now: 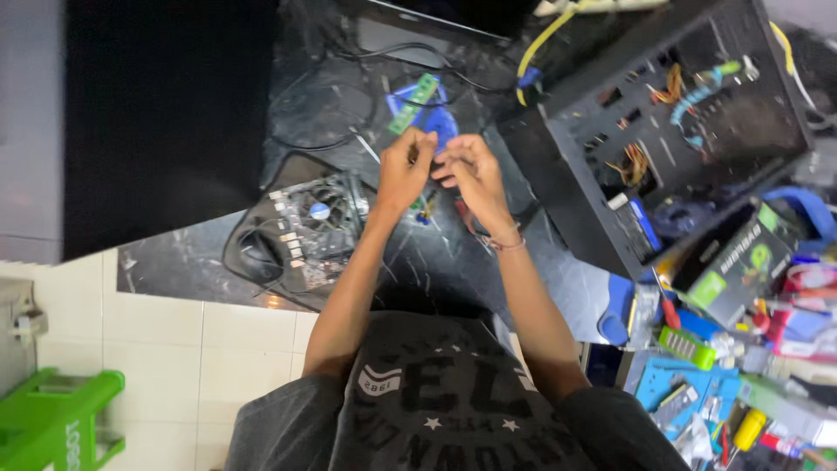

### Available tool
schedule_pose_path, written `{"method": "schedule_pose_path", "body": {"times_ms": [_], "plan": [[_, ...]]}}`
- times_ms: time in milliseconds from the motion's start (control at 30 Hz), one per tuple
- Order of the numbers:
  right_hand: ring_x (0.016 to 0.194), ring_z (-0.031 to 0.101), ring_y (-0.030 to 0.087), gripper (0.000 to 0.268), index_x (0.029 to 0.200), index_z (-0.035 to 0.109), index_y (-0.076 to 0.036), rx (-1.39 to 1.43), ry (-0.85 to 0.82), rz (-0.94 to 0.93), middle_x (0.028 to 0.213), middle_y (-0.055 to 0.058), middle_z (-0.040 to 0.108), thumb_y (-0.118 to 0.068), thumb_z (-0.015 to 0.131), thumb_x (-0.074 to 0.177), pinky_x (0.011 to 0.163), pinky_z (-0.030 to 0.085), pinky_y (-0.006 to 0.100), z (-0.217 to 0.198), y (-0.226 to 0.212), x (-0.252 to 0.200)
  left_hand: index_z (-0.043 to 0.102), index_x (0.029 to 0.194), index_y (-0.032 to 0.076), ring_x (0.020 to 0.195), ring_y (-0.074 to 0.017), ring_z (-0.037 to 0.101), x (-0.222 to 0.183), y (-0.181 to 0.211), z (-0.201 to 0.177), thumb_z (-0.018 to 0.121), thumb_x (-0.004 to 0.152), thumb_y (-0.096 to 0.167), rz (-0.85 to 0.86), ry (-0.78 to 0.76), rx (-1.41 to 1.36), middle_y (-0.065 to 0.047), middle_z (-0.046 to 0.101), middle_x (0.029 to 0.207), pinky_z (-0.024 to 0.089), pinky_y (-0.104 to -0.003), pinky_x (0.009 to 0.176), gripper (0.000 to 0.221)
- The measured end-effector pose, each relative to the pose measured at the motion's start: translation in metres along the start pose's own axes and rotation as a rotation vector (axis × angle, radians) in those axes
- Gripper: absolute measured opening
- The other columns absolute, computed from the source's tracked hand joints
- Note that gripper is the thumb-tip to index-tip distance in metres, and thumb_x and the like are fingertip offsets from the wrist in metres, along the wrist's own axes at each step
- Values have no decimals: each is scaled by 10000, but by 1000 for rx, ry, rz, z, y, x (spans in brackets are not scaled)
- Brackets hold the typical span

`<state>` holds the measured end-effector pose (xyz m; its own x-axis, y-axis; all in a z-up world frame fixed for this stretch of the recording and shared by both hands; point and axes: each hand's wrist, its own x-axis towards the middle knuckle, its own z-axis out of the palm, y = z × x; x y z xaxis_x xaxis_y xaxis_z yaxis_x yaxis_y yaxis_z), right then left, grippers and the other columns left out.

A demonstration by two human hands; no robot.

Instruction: The person unplugs internal cables, removes the motherboard from a computer case, and detaches a backplate.

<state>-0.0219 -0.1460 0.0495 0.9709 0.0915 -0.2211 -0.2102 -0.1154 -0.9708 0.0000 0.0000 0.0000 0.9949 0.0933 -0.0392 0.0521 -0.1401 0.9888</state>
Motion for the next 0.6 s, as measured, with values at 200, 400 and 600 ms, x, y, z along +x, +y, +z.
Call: {"method": "schedule_pose_path", "body": {"times_ms": [200,400,600], "plan": [[869,756,289,218,1199,531,-34,64,155,-101,1054,211,708,-22,498,985,730,619,353,-100,-12,-82,672,1054,134,723,-306,716,-49,54,86,657,932,90,122,-241,-10,-120,735,865,563,-411,649,131],[853,756,289,165,1171,519,-9,-43,288,-245,1028,220,720,-11,540,1007,722,617,316,-246,9,-137,688,1043,133,849,-301,735,-100,52,199,740,921,383,-63,-246,101,-102,752,934,598,-416,739,283],[830,758,263,331,897,657,-2,-258,278,-275,958,183,746,-140,475,1135,720,599,328,-357,-1,-144,17,1576,-70,1438,-613,279,-150,119,283,849,841,352,-177,-38,0,-427,163,1544,302,-682,1173,1188]]}}
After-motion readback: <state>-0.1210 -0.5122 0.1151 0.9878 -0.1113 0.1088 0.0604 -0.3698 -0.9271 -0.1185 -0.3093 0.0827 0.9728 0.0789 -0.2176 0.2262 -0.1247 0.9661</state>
